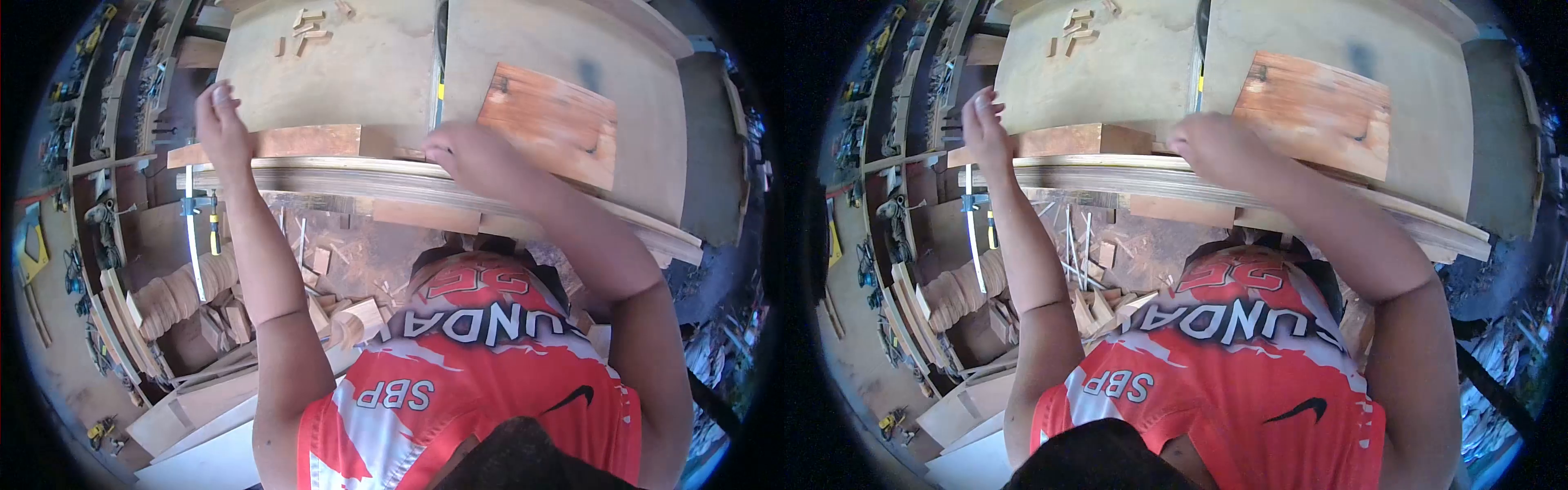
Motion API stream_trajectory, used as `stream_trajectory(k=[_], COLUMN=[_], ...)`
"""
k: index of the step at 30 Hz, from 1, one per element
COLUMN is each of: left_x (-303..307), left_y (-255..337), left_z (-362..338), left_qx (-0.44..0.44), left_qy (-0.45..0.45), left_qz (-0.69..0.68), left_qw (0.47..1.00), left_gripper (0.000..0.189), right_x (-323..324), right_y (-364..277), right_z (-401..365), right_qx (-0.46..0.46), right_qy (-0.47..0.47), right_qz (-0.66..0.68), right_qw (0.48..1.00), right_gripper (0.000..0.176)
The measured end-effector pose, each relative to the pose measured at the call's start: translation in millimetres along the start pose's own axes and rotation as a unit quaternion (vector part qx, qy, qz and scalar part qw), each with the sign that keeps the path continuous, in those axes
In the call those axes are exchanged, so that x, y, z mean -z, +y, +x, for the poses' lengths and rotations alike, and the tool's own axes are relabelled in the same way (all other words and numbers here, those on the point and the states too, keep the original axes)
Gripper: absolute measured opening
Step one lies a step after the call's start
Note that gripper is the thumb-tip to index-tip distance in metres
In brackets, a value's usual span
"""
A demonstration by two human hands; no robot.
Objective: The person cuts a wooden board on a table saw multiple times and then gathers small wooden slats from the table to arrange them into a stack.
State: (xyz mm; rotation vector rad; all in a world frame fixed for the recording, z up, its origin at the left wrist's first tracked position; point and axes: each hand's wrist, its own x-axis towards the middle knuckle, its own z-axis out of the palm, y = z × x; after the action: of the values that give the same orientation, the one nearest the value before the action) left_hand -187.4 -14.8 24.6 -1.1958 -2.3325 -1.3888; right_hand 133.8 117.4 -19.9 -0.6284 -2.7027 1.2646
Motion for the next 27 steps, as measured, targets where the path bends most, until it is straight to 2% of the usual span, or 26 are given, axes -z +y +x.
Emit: stream_trajectory(k=[1, 2, 4, 6, 10, 11, 12, 16, 18, 19, 20, 22, 24, 25, 27], left_x=[-1.9, -4.3, -3.7, -4.0, -2.9, -4.1, -2.9, 0.2, 2.1, 1.6, -0.5, -7.8, -26.0, -40.3, -72.3], left_y=[-9.2, -12.6, -17.1, -24.2, -7.1, -6.8, -5.2, -4.3, -11.2, -21.0, -31.8, -57.9, -86.2, -99.1, -119.2], left_z=[3.9, 5.3, 10.6, 9.1, 11.0, 10.8, 9.8, 13.8, 20.0, 29.4, 43.8, 79.5, 117.8, 135.3, 165.7], left_qx=[0.004, 0.006, 0.061, 0.044, 0.110, 0.120, 0.127, 0.126, 0.107, 0.113, 0.115, 0.102, -0.060, -0.088, -0.130], left_qy=[-0.042, -0.040, -0.096, -0.083, -0.106, -0.104, -0.108, -0.112, -0.196, -0.258, -0.256, -0.438, -0.455, -0.463, -0.473], left_qz=[0.018, 0.024, 0.096, 0.134, 0.168, 0.177, 0.173, 0.167, 0.142, 0.138, 0.134, 0.115, 0.270, 0.296, 0.316], left_qw=[0.999, 0.999, 0.989, 0.986, 0.974, 0.971, 0.971, 0.971, 0.964, 0.949, 0.950, 0.886, 0.847, 0.831, 0.812], left_gripper=[0.033, 0.033, 0.034, 0.036, 0.043, 0.044, 0.044, 0.043, 0.043, 0.042, 0.042, 0.042, 0.050, 0.057, 0.063], right_x=[-1.7, -5.2, -22.3, -37.7, -40.0, -60.4, -52.4, 22.4, 30.8, 31.0, 36.1, 36.9, 30.7, 28.9, 26.2], right_y=[6.2, 8.6, 8.2, 13.6, 12.1, 35.4, 28.8, -8.3, -1.5, -5.9, -18.3, -40.5, -60.7, -75.6, -107.2], right_z=[24.0, 45.0, 71.6, 89.4, 102.7, 114.0, 111.6, 78.5, 61.1, 57.3, 54.6, 53.3, 57.7, 59.2, 66.7], right_qx=[-0.015, -0.029, -0.095, -0.061, -0.002, 0.008, 0.000, -0.004, 0.025, 0.024, -0.001, -0.029, 0.006, 0.000, -0.009], right_qy=[-0.078, -0.156, -0.209, -0.237, -0.294, -0.268, -0.260, -0.279, -0.212, -0.215, -0.194, -0.172, -0.098, -0.092, -0.003], right_qz=[-0.036, -0.072, -0.102, -0.113, -0.147, -0.157, -0.140, -0.111, 0.078, 0.073, 0.104, 0.134, 0.267, 0.267, 0.215], right_qw=[0.996, 0.985, 0.968, 0.963, 0.944, 0.951, 0.955, 0.954, 0.974, 0.974, 0.975, 0.975, 0.959, 0.959, 0.977], right_gripper=[0.022, 0.024, 0.025, 0.025, 0.029, 0.035, 0.040, 0.038, 0.037, 0.037, 0.032, 0.028, 0.024, 0.024, 0.021])
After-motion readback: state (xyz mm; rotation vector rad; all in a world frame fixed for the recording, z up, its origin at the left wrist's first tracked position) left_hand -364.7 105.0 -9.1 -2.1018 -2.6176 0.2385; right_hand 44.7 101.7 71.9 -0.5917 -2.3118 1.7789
